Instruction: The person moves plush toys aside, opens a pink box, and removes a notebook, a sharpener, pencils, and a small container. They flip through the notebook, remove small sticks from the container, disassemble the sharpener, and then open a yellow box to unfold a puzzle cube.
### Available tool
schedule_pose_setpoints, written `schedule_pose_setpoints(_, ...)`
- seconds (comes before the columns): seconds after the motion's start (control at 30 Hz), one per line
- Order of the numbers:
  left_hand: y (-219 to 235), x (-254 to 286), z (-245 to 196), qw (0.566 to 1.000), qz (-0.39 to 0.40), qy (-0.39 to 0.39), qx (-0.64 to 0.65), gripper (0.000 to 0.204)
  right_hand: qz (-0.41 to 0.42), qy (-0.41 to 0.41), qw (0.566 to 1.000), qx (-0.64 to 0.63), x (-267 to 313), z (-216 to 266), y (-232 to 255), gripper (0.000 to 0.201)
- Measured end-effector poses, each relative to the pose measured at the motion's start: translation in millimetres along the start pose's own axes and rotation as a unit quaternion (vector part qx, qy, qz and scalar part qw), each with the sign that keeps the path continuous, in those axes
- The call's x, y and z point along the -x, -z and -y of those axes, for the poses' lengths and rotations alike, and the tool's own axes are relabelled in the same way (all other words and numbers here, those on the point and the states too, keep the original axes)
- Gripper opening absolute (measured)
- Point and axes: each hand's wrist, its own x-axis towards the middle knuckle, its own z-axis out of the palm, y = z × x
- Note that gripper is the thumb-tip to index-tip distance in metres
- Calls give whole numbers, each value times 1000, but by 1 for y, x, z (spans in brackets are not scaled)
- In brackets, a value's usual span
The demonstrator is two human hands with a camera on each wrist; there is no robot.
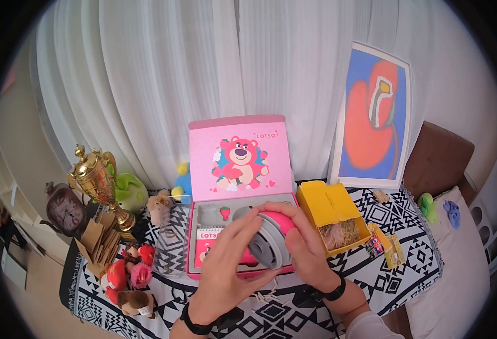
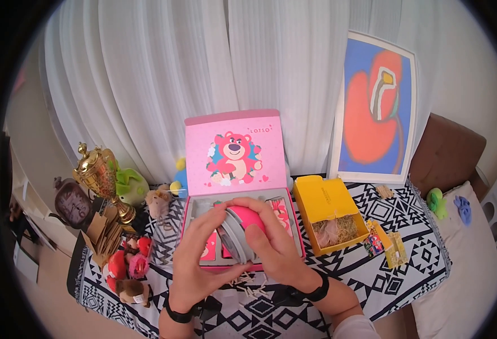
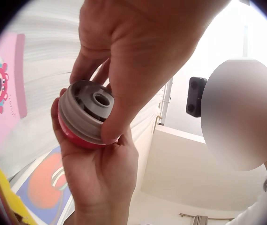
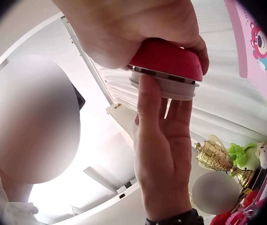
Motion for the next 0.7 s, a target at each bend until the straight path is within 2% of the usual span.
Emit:
schedule_pose_setpoints(0.03, 3, -1, -2, 999, 4, 37, 34, 83, -15, 7, 1000, 11, 1, -2, -3, 49)
schedule_pose_setpoints(0.07, 3, 0, -1, 999, 5, 38, 33, 83, -16, 7, 1000, 10, 2, -5, -4, 49)
schedule_pose_setpoints(0.13, 2, 2, 1, 969, 3, 165, 183, 83, -27, 177, 971, 161, 1, -14, -5, 56)
schedule_pose_setpoints(0.17, 3, 2, -1, 969, 2, 166, 182, 83, -26, 176, 971, 160, 2, -11, -4, 56)
schedule_pose_setpoints(0.23, 4, -1, -7, 999, -12, 12, 38, 82, -8, 131, 981, 140, 0, -3, 0, 59)
schedule_pose_setpoints(0.27, 4, 0, -8, 999, -12, 12, 37, 82, -7, 131, 981, 139, -1, -5, -1, 59)
schedule_pose_setpoints(0.33, 2, 2, -10, 983, -7, 106, 152, 80, -28, 241, 953, 183, 0, -11, -2, 58)
schedule_pose_setpoints(0.37, 0, 3, -10, 983, -5, 106, 152, 80, -29, 240, 953, 183, 0, -9, 0, 58)
schedule_pose_setpoints(0.43, -4, 3, -8, 1000, -11, 0, -6, 78, 5, 101, 986, 131, -3, 2, 6, 58)
schedule_pose_setpoints(0.47, -5, 4, -5, 1000, -10, 0, -6, 78, 5, 101, 986, 130, -1, 6, 4, 58)
schedule_pose_setpoints(0.53, -6, 3, -1, 995, 8, -85, -47, 85, -25, 28, 996, 81, 4, 12, 2, 57)
schedule_pose_setpoints(0.57, -5, 2, -3, 995, 9, -86, -46, 85, -27, 28, 996, 82, 4, 13, 3, 57)
schedule_pose_setpoints(0.63, 0, 1, -8, 998, 17, -48, 25, 86, -8, 100, 986, 135, 6, 14, 4, 55)
schedule_pose_setpoints(0.67, 1, 3, -7, 998, 18, -47, 25, 86, -9, 100, 986, 135, 6, 11, 3, 55)
schedule_pose_setpoints(0.7, 3, 6, -5, 992, 13, 50, 116, 84, -5, 140, 976, 169, 3, 7, 2, 54)
